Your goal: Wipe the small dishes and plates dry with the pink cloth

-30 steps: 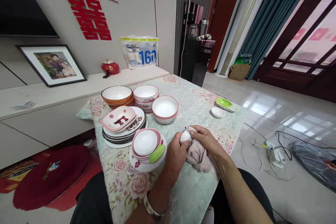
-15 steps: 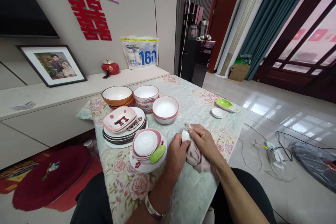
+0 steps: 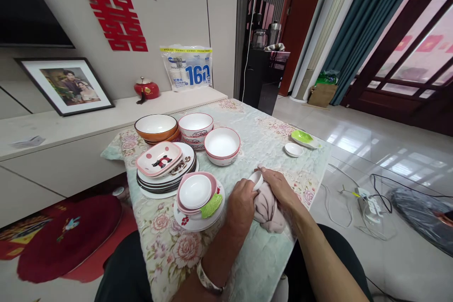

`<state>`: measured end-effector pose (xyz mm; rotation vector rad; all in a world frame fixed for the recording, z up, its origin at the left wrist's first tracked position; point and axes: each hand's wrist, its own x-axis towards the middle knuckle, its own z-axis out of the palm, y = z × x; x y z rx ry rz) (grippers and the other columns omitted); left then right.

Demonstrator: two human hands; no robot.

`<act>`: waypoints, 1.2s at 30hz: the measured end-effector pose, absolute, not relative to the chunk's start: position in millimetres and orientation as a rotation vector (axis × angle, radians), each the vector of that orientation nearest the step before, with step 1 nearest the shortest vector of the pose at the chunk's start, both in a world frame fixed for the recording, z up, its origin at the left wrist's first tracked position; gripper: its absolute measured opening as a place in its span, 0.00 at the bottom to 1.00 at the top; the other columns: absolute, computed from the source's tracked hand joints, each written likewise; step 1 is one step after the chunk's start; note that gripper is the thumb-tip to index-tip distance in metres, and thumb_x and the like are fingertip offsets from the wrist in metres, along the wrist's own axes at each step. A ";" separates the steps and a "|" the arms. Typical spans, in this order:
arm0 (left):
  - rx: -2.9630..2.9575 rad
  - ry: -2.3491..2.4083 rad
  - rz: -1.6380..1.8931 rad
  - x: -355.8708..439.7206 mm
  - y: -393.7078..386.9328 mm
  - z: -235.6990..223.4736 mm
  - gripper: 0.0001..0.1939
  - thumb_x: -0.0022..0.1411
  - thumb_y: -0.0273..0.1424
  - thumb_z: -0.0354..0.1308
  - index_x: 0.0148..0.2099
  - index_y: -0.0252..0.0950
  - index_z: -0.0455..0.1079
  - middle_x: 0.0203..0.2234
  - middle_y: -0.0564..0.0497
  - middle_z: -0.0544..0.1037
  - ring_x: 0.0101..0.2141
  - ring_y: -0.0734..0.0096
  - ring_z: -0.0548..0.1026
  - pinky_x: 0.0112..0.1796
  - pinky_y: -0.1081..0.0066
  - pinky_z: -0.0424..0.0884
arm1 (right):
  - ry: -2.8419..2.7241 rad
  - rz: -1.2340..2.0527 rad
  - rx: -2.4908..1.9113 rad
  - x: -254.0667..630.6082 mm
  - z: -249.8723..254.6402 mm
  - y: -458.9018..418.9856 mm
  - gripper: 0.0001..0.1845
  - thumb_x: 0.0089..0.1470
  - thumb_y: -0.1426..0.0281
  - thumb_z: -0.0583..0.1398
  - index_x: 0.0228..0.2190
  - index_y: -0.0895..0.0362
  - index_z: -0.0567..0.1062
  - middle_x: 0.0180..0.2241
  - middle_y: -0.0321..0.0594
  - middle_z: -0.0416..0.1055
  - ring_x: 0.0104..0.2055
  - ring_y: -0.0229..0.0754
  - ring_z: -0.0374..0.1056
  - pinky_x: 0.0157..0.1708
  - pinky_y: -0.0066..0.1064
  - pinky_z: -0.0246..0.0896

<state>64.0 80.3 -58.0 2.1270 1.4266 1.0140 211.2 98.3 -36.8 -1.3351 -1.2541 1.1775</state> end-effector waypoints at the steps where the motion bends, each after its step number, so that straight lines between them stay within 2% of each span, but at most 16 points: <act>1: 2.189 1.413 1.032 63.2 81.4 -60.6 0.07 0.61 0.21 0.54 0.32 0.38 0.66 0.31 0.49 0.73 0.36 0.63 0.70 0.37 0.67 0.65 | -1.257 1.204 -1.310 213.0 -36.6 97.7 0.22 0.57 0.51 0.58 0.25 0.57 0.74 0.23 0.33 0.68 0.28 0.39 0.61 0.31 0.30 0.58; 4: 2.272 1.371 1.118 61.3 84.6 -66.5 0.07 0.62 0.22 0.55 0.33 0.38 0.69 0.31 0.48 0.74 0.37 0.61 0.70 0.38 0.65 0.67 | -1.316 1.200 -1.316 217.7 -35.9 97.2 0.18 0.56 0.57 0.59 0.23 0.56 0.71 0.21 0.32 0.65 0.25 0.37 0.58 0.27 0.29 0.55; 7: 2.263 1.319 1.236 61.8 86.0 -68.0 0.08 0.62 0.21 0.54 0.34 0.36 0.73 0.37 0.45 0.75 0.42 0.60 0.70 0.43 0.61 0.70 | -1.477 1.023 -1.403 220.1 -36.4 99.4 0.09 0.53 0.68 0.56 0.26 0.56 0.75 0.25 0.35 0.71 0.29 0.41 0.64 0.31 0.30 0.58; 10: 2.191 1.261 1.294 63.8 86.0 -66.4 0.13 0.61 0.20 0.51 0.36 0.35 0.77 0.52 0.40 0.72 0.53 0.54 0.68 0.53 0.53 0.67 | -1.670 0.714 -1.515 221.0 -39.2 101.6 0.17 0.50 0.74 0.52 0.36 0.55 0.79 0.34 0.39 0.77 0.38 0.46 0.70 0.39 0.33 0.61; 12: 2.027 1.250 1.277 64.6 86.2 -64.7 0.17 0.60 0.19 0.50 0.43 0.36 0.78 0.58 0.41 0.69 0.55 0.55 0.68 0.55 0.53 0.67 | -1.758 0.546 -1.584 221.9 -41.6 101.9 0.21 0.52 0.76 0.50 0.42 0.56 0.79 0.37 0.43 0.78 0.40 0.48 0.72 0.42 0.36 0.62; 14: 1.746 1.263 1.224 64.5 87.6 -63.4 0.21 0.60 0.22 0.50 0.52 0.38 0.74 0.57 0.42 0.70 0.49 0.59 0.74 0.50 0.59 0.72 | -1.838 0.439 -1.590 222.6 -43.4 101.1 0.23 0.54 0.76 0.50 0.46 0.56 0.78 0.40 0.45 0.77 0.42 0.48 0.72 0.44 0.37 0.63; 16: 1.439 1.255 1.138 64.2 90.2 -63.6 0.25 0.61 0.27 0.51 0.60 0.38 0.67 0.52 0.42 0.75 0.40 0.64 0.78 0.38 0.65 0.76 | -1.927 0.405 -1.521 222.2 -43.4 99.6 0.24 0.56 0.76 0.50 0.50 0.56 0.76 0.43 0.46 0.76 0.45 0.48 0.71 0.45 0.37 0.63; 18: 1.231 1.204 1.066 64.0 93.2 -65.2 0.27 0.60 0.31 0.52 0.62 0.36 0.64 0.45 0.43 0.78 0.32 0.67 0.78 0.30 0.69 0.76 | -1.986 0.437 -1.440 220.2 -40.7 97.6 0.23 0.59 0.73 0.51 0.52 0.54 0.75 0.42 0.46 0.75 0.43 0.47 0.70 0.45 0.37 0.63; 20: 1.119 1.137 1.061 64.2 95.3 -67.1 0.26 0.56 0.29 0.53 0.59 0.34 0.67 0.41 0.44 0.79 0.31 0.67 0.77 0.28 0.71 0.75 | -1.951 0.486 -1.411 218.1 -35.7 95.8 0.21 0.62 0.68 0.52 0.54 0.53 0.75 0.38 0.44 0.72 0.40 0.45 0.69 0.42 0.36 0.64; 22: 1.014 1.082 1.098 64.9 95.6 -67.6 0.25 0.52 0.27 0.53 0.54 0.32 0.69 0.40 0.44 0.79 0.33 0.66 0.77 0.29 0.70 0.76 | -1.833 0.522 -1.424 217.8 -29.8 94.6 0.21 0.64 0.62 0.51 0.53 0.52 0.76 0.35 0.42 0.69 0.39 0.45 0.68 0.42 0.36 0.64; 24: 0.896 1.046 1.132 66.0 94.3 -65.3 0.25 0.49 0.26 0.51 0.52 0.32 0.68 0.43 0.42 0.78 0.36 0.64 0.77 0.30 0.68 0.76 | -1.695 0.545 -1.434 219.9 -25.0 94.5 0.21 0.64 0.61 0.51 0.50 0.53 0.78 0.34 0.41 0.68 0.39 0.44 0.67 0.43 0.37 0.63; 31: 0.642 0.931 1.187 70.5 88.2 -48.0 0.26 0.45 0.23 0.55 0.50 0.32 0.67 0.44 0.42 0.77 0.41 0.62 0.77 0.38 0.67 0.77 | -1.472 0.450 -1.489 219.5 -24.3 94.1 0.13 0.53 0.64 0.62 0.40 0.56 0.78 0.33 0.38 0.72 0.35 0.43 0.68 0.39 0.35 0.63; 34: 0.668 0.867 1.159 72.1 87.5 -48.8 0.27 0.45 0.23 0.57 0.51 0.33 0.68 0.45 0.43 0.79 0.43 0.60 0.78 0.42 0.64 0.76 | -1.626 0.309 -1.556 208.1 -29.0 92.4 0.07 0.54 0.66 0.61 0.33 0.57 0.75 0.32 0.40 0.71 0.35 0.44 0.68 0.38 0.35 0.62; 36: 0.732 0.822 1.141 73.5 87.1 -53.5 0.27 0.46 0.23 0.58 0.52 0.33 0.69 0.46 0.43 0.79 0.47 0.58 0.77 0.48 0.61 0.74 | -1.727 0.174 -1.589 199.9 -32.9 92.2 0.06 0.55 0.69 0.59 0.32 0.57 0.75 0.34 0.43 0.70 0.36 0.45 0.67 0.38 0.35 0.61</act>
